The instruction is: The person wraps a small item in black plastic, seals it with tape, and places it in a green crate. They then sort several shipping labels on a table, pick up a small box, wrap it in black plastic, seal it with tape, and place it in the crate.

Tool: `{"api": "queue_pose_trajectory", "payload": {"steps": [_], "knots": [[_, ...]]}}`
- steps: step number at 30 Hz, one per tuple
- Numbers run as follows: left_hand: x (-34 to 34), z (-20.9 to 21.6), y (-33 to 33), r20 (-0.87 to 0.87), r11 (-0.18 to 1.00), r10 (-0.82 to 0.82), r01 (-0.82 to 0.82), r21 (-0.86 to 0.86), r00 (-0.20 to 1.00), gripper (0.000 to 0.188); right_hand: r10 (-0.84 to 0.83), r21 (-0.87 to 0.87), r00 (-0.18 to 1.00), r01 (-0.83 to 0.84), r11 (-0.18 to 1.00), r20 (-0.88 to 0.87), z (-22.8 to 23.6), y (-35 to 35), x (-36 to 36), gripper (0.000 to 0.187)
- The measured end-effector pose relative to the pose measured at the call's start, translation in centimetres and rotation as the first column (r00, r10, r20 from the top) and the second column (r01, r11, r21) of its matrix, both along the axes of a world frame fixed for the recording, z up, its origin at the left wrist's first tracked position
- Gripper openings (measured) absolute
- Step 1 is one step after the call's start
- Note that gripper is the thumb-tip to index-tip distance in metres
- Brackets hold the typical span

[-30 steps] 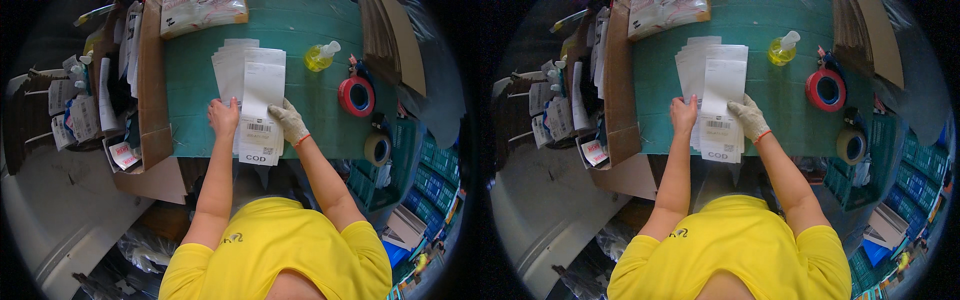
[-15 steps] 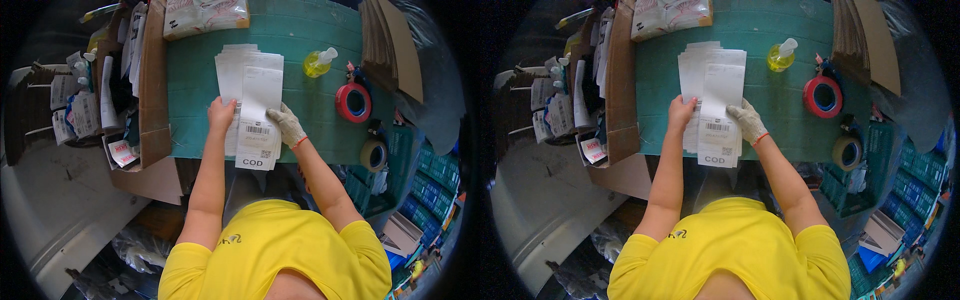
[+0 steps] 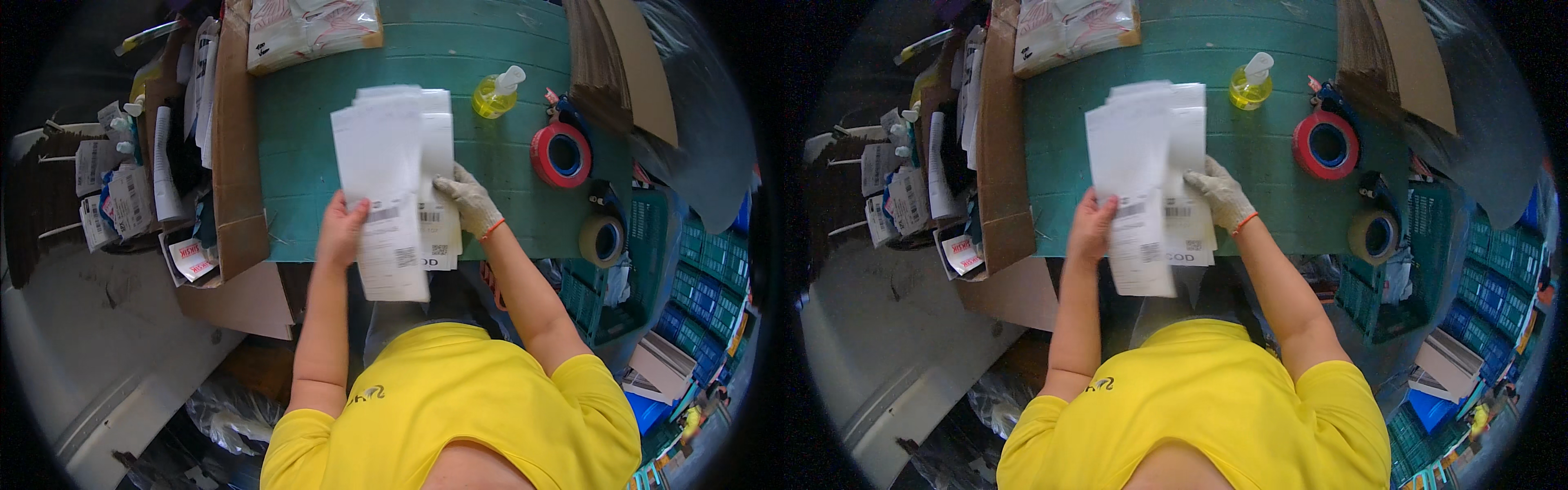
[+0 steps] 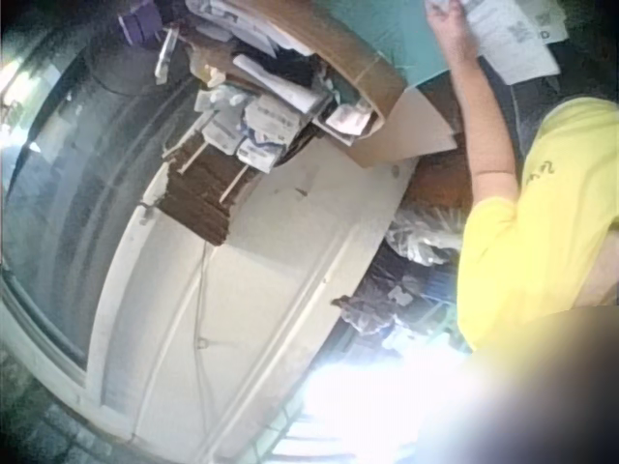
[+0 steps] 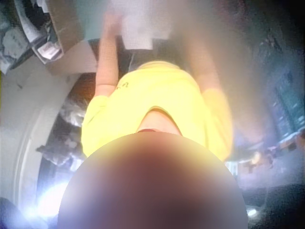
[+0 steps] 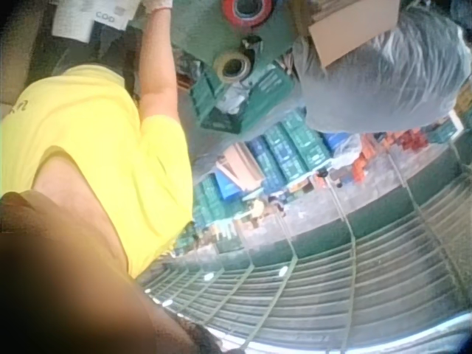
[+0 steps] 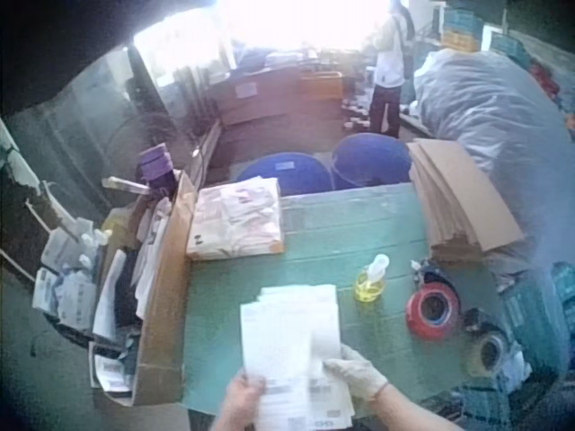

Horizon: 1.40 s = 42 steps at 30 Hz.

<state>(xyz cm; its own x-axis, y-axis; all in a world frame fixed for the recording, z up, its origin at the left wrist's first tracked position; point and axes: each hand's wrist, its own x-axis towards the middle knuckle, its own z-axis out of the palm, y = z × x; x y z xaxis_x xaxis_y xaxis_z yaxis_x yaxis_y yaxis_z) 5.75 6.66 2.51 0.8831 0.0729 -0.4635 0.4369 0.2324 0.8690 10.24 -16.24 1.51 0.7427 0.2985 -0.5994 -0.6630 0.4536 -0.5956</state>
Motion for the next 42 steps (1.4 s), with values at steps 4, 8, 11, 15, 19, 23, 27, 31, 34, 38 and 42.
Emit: {"api": "queue_pose_trajectory", "payload": {"steps": [4, 8, 11, 15, 19, 23, 27, 31, 34, 38, 42], "knots": [[-1.3, -1.8, -5.7, 0.045, 0.737, -0.063, 0.016, 0.675, 0.997, 0.031, 0.076, 0.132, 0.981, -0.053, 0.99, -0.178, 0.2, 1.7, -0.5, 0.049], [-1.9, -2.3, -7.3, 0.098, 0.865, 0.05, -0.092, 0.494, 0.994, 0.036, 0.24, -0.301, 0.924, -0.148, 0.942, 0.297, 0.5, 1.4, -0.2, 0.053], [-1.8, -2.2, -7.5, 0.13, 0.931, 0.115, -0.152, 0.333, 0.985, 0.041, 0.235, -0.204, 0.93, -0.181, 0.962, 0.283, 1.0, 0.5, 0.6, 0.056], [-0.2, -2.0, -7.0, -0.062, 0.983, 0.175, -0.177, -0.038, 0.983, 0.049, 0.311, -0.213, 0.916, -0.261, 0.942, 0.253, 2.3, -0.8, 1.7, 0.067], [3.7, -1.8, -4.0, -0.144, 0.876, 0.103, -0.158, -0.456, 0.984, 0.054, 0.374, -0.062, 0.911, -0.369, 0.928, 0.174, 3.2, -1.8, 2.4, 0.071], [6.9, -1.8, -2.3, -0.044, 0.821, 0.157, -0.155, -0.55, 0.987, 0.046, 0.487, 0.013, 0.853, -0.498, 0.867, 0.19, 2.7, -1.4, 2.3, 0.075], [7.9, -0.8, -2.7, 0.082, 0.807, 0.32, -0.227, -0.545, 0.944, 0.049, 0.555, -0.188, 0.811, -0.525, 0.83, 0.188, 2.9, -0.8, 1.4, 0.064], [7.3, 0.2, -1.1, 0.161, 0.801, 0.451, -0.319, -0.506, 0.878, 0.044, 0.706, -0.367, 0.707, -0.647, 0.668, 0.039, 6.2, -2.9, 1.7, 0.04], [6.1, 0.0, 1.8, 0.264, 0.88, 0.369, -0.244, -0.408, 0.891, 0.035, 0.827, -0.766, 0.56, -0.554, 0.325, -0.054, 9.6, -5.6, 3.7, 0.035], [4.3, -0.9, 4.2, 0.254, 0.994, 0.086, -0.065, -0.091, 0.963, 0.035, 0.888, -0.932, 0.285, -0.158, -0.328, -0.361, 11.5, -5.3, 5.7, 0.017], [3.6, -1.8, 3.7, 0.309, 0.966, -0.154, 0.077, 0.249, 0.939, 0.029, 0.857, -0.881, 0.233, -0.002, -0.473, -0.46, 11.1, -3.9, 5.9, 0.013]]}}
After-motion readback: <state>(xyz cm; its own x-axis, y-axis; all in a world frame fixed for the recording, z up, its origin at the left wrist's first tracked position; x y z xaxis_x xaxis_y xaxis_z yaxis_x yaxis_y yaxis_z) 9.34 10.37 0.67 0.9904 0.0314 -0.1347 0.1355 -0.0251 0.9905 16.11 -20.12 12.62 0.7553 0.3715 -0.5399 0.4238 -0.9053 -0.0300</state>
